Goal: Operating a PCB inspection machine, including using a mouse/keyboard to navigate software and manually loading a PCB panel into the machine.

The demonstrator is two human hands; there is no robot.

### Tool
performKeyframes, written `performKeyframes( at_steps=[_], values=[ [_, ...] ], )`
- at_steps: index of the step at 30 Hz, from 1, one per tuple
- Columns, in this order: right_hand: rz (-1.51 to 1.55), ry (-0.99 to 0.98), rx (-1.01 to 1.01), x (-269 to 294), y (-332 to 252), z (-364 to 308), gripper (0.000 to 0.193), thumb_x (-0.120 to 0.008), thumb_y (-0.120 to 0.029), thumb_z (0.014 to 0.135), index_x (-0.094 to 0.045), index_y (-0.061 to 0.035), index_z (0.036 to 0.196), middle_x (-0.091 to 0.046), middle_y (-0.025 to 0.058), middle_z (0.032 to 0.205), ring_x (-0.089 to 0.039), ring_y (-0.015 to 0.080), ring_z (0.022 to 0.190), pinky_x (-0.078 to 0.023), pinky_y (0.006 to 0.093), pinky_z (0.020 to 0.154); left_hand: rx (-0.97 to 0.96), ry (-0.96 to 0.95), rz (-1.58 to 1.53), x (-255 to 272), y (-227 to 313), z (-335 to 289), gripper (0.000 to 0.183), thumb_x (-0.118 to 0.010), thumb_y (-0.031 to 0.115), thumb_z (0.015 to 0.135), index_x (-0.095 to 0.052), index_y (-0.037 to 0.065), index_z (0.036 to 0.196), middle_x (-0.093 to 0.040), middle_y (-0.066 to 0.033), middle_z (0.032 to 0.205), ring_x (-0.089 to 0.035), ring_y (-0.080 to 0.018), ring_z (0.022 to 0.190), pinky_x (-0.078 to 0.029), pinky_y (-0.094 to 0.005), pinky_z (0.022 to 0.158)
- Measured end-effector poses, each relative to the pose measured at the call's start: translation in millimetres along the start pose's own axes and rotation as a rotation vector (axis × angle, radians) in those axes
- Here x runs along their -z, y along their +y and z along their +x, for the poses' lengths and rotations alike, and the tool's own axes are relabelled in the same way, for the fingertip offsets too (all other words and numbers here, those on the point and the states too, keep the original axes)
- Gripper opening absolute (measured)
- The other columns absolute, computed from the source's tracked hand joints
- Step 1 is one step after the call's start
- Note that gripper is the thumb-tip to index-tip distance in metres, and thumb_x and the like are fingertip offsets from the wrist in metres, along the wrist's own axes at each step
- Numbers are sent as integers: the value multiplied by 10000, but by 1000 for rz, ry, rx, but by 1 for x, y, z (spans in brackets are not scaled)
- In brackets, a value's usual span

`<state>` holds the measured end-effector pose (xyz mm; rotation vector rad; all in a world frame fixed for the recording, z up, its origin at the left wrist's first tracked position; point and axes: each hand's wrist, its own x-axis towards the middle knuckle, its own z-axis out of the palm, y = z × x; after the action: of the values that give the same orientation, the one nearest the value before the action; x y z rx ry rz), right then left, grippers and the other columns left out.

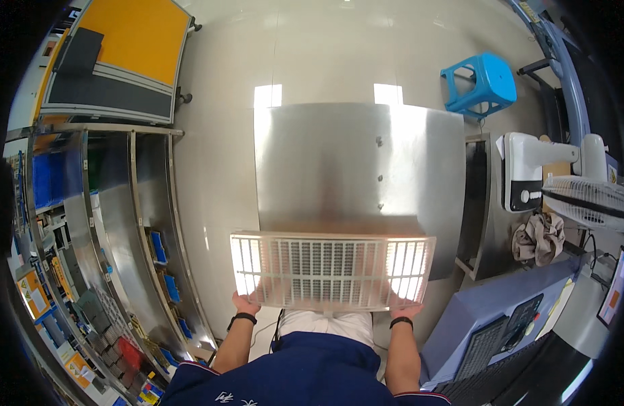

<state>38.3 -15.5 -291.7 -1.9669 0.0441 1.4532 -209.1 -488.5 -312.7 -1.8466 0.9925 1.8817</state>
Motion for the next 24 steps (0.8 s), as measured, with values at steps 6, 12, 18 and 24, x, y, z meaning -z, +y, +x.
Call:
performKeyframes(
  at_steps=[6,12,18,24],
  values=[
    [-3,13,-73,-28,-9,-43,761,-319,-676,882,-502,-120,1370,-499,109,1376,-487,321,1216,-420,540,1004,38,-74,-1,-36,18,-22,535,-326,439,906,-565,46,1179,-612,-144,1192,-586,-306,1054,-492,-469,884],
    [-135,-238,36,-66,1,-1,760,-305,-647,895,-459,-113,1414,-449,128,1453,-458,348,1274,-396,539,1040,-70,-32,-7,-79,30,-15,555,-292,411,932,-525,40,1273,-562,-181,1325,-527,-354,1209,-409,-533,1022],
    [-115,-343,16,-159,-1,-50,785,-230,-647,976,-354,-81,1505,-366,138,1547,-385,367,1375,-310,526,1131,-106,-196,-40,-128,47,-19,578,-267,382,944,-479,33,1352,-512,-172,1402,-475,-361,1287,-379,-547,1062],
    [-107,-384,33,-209,12,-5,802,-214,-648,983,-310,-62,1523,-323,151,1569,-347,366,1402,-293,516,1149,-135,-205,24,-199,54,-27,602,-262,341,922,-471,7,1377,-467,-171,1465,-465,-362,1322,-387,-533,1073]
  ],
)
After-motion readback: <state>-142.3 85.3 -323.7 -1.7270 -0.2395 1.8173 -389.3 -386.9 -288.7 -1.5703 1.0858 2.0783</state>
